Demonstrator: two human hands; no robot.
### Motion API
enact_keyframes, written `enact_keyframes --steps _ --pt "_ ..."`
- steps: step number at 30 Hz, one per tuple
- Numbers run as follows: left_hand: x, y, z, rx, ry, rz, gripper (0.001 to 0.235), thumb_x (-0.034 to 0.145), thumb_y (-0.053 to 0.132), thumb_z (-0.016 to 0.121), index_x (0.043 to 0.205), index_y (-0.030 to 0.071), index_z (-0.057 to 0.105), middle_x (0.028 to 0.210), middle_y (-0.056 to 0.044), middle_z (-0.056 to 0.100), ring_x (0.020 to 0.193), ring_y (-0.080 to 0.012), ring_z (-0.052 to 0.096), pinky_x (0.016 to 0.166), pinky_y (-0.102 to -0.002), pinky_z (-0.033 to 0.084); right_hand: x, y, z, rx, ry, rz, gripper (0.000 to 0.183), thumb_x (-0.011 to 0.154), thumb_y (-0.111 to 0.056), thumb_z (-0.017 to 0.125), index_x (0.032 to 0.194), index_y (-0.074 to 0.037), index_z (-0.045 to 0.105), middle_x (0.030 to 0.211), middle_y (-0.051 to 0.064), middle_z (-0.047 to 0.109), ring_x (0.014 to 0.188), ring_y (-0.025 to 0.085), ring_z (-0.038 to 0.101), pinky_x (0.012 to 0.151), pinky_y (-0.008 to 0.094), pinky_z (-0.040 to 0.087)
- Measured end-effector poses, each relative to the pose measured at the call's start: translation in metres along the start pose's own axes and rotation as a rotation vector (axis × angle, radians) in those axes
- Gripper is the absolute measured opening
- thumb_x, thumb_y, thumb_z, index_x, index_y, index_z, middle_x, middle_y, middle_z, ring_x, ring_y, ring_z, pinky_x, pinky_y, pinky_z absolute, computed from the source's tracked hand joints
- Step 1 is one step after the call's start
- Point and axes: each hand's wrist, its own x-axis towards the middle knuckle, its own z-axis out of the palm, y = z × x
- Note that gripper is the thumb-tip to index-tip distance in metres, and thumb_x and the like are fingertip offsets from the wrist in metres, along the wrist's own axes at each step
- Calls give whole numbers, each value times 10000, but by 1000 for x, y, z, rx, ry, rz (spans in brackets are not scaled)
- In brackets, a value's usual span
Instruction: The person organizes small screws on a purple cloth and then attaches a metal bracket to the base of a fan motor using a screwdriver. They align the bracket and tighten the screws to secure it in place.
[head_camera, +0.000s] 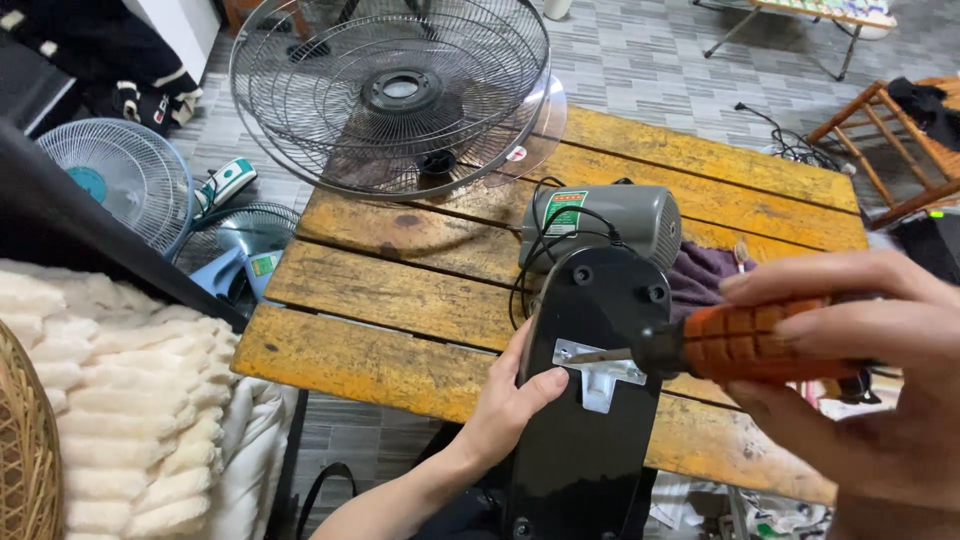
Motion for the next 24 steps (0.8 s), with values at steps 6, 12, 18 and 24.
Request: enact_keyframes --steps 6,12,18,24 --pt "3 2 4 -45 9 9 746 867 369 661 1527 88 454 1421 -96 623 1301 -214 593 1061 -341 487 18 2 -15 -236 -104 -141 461 721 -349 845 1044 -60 690 1124 190 681 943 274 706 826 383 574" --pt "4 1 4 42 21 51 740 877 344 654 1537 82 445 1442 -81 612 1330 -194 567 1117 -334 435 10 -11 -25 -245 -198 70 553 705 -149 748 1239 -111 610 1260 155 601 955 225 643 554 286 576" --pt "8 7 5 55 4 -24 795 870 372 642 1573 106 382 1527 -88 546 1400 -217 523 1134 -354 423 28 0 -37 -277 -269 -68 555 634 -382 867 1104 -131 711 924 84 703 722 247 670 615 364 557" --pt "11 5 6 22 -1 -7 762 882 311 635 1572 97 392 1501 -90 566 1363 -211 545 1115 -345 434 45 -21 -27 -232 -248 -186 208 806 -368 742 988 -269 749 1013 -48 701 607 151 651 480 316 497"
